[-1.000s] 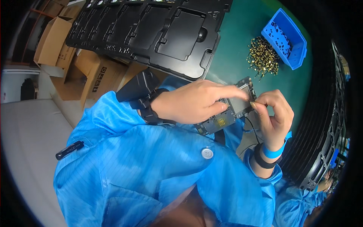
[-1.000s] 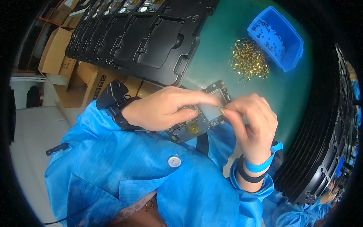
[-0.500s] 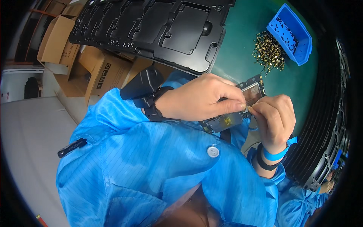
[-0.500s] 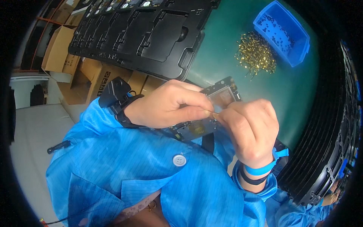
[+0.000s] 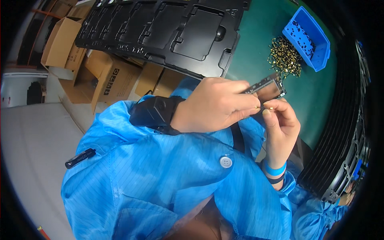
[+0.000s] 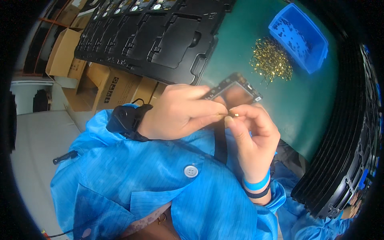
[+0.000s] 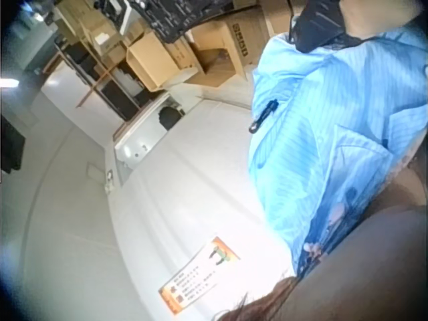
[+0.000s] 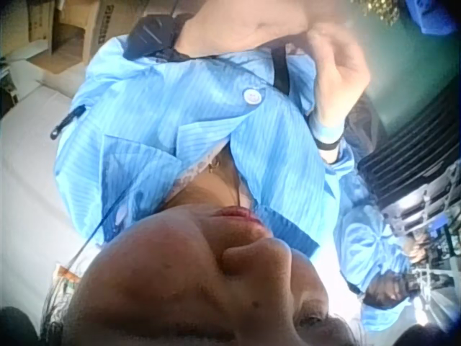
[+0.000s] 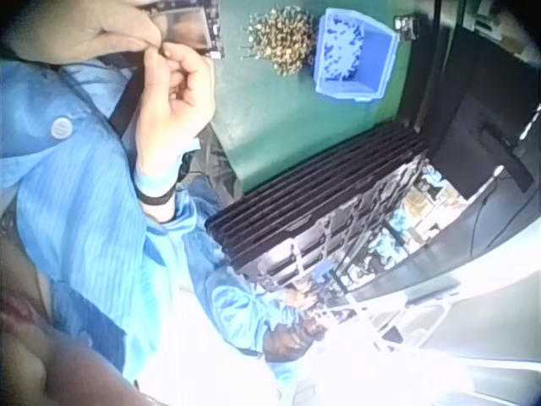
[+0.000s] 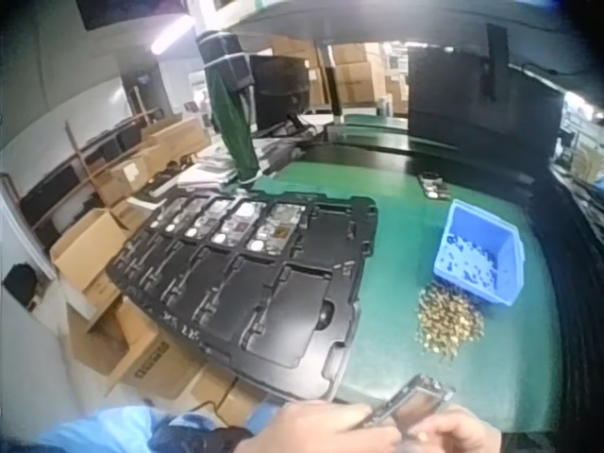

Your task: Manually assembling small electronic circuit boards and components in a production environment.

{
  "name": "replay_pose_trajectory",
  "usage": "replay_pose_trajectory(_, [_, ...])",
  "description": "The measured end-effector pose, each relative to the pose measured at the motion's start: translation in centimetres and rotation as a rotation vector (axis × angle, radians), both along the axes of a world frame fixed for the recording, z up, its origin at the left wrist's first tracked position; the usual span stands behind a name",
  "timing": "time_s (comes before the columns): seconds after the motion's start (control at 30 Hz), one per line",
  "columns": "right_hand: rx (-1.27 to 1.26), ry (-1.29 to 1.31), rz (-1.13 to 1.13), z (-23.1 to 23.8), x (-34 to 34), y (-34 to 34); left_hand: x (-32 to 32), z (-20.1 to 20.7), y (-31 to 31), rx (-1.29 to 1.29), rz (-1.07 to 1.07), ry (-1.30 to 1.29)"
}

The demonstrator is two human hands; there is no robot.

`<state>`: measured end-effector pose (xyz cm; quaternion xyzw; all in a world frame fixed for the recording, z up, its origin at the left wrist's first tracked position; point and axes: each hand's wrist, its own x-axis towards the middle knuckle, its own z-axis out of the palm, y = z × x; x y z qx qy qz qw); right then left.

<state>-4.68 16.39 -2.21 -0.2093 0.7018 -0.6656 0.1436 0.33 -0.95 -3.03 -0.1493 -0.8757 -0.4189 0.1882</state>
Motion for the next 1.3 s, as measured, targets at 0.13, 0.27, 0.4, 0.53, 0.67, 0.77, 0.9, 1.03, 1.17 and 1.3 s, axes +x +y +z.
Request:
replay_pose_trajectory(0.13, [-0.077,-0.053,0.049,-0.2,0.0,-0.3,0.0,0.0,0.2,-0.159,0.010,0.089])
replay_pose_trajectory(0.27, [-0.126,-0.141,0.067,-0.5,0.0,-0.2,0.0,0.4,0.1,-0.197,0.000,0.079])
replay_pose_trajectory(0.4, [-0.175,-0.033,0.046,-0.5,0.0,-0.1,-0.1,-0.3,0.1,-0.078,0.005,0.081])
replay_pose_trajectory(0.53, [-0.176,0.162,-0.075,-0.5,-1.5,1.3,0.0,0.3,-0.5,0.249,-0.069,-0.197])
replay_pose_trajectory(0.67, [-0.123,0.151,-0.104,-0.5,-2.7,0.7,-0.8,0.8,-1.0,0.601,-0.217,-0.491])
replay_pose_trajectory(0.77, [-0.302,-0.293,0.105,-0.8,-3.8,1.3,-1.2,1.3,-1.2,0.633,-0.214,-0.512])
replay_pose_trajectory(0.9, [-0.185,-0.255,0.234,-1.0,-3.4,1.8,-2.4,3.1,-2.4,0.225,-0.383,-0.741])
replay_pose_trajectory(1.03, [-0.114,-0.343,0.245,-1.7,-3.4,2.3,-2.5,2.1,-2.8,0.249,-0.546,-0.640])
replay_pose_trajectory(1.17, [-0.159,-0.311,0.159,-2.1,-2.9,2.7,-1.6,2.4,-2.7,0.657,-0.511,-0.799])
replay_pose_trajectory(1.3, [-0.364,-0.305,-0.037,-2.8,-3.4,3.2,-0.6,2.0,-2.8,0.954,-0.346,-0.709])
